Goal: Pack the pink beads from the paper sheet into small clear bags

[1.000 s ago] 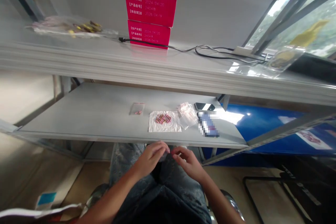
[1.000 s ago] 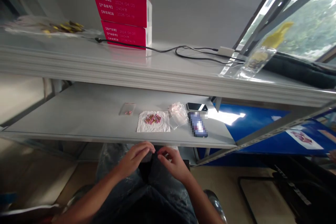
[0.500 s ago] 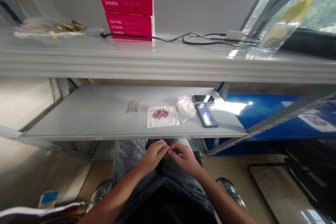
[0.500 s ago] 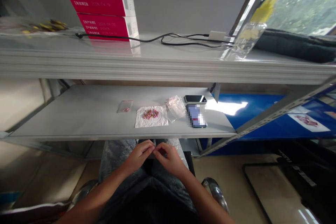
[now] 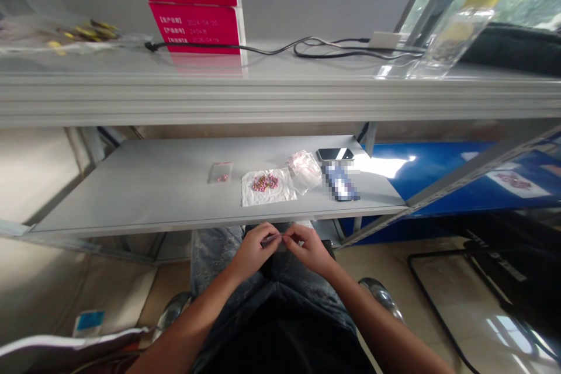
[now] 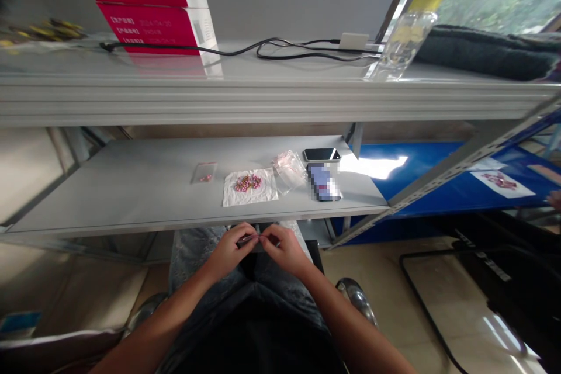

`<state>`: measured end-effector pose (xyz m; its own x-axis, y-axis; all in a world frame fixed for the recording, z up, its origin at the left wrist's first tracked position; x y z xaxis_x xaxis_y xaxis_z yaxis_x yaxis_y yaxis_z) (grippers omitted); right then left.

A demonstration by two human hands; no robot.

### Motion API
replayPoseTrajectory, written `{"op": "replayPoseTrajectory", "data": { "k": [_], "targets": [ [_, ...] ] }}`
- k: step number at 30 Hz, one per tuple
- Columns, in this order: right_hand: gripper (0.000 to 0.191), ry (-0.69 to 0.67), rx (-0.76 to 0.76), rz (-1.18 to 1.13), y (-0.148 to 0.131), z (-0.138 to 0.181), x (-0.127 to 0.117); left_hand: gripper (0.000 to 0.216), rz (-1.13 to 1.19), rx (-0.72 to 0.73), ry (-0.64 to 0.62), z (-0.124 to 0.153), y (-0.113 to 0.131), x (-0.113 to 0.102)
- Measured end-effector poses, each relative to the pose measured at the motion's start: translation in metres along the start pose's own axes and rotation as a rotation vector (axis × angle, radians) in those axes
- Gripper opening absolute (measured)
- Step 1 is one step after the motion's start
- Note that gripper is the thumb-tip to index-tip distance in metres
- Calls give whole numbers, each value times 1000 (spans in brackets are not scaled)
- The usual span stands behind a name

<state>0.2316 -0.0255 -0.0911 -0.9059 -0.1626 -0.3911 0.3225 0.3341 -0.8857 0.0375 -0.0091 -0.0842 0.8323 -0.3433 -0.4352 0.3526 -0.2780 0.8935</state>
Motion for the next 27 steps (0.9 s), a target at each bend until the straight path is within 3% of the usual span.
{"op": "replayPoseTrajectory", "data": {
  "k": [27],
  "targets": [
    [9, -50, -89, 134, -2, 3, 4, 11, -44, 8, 8, -1, -3, 3]
  ]
}}
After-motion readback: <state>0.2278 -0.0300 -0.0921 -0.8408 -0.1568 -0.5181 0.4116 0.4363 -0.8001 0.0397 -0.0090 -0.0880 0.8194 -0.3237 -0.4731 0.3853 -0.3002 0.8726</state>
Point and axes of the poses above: each hand's wrist, its own z-axis away from the middle knuckle, its own x-axis out of the palm, y = z × x, the point moved 1 cm from there along -z, towards the middle knuckle, and after that the axes turned 3 degrees about -x, right-handed, at the moved point
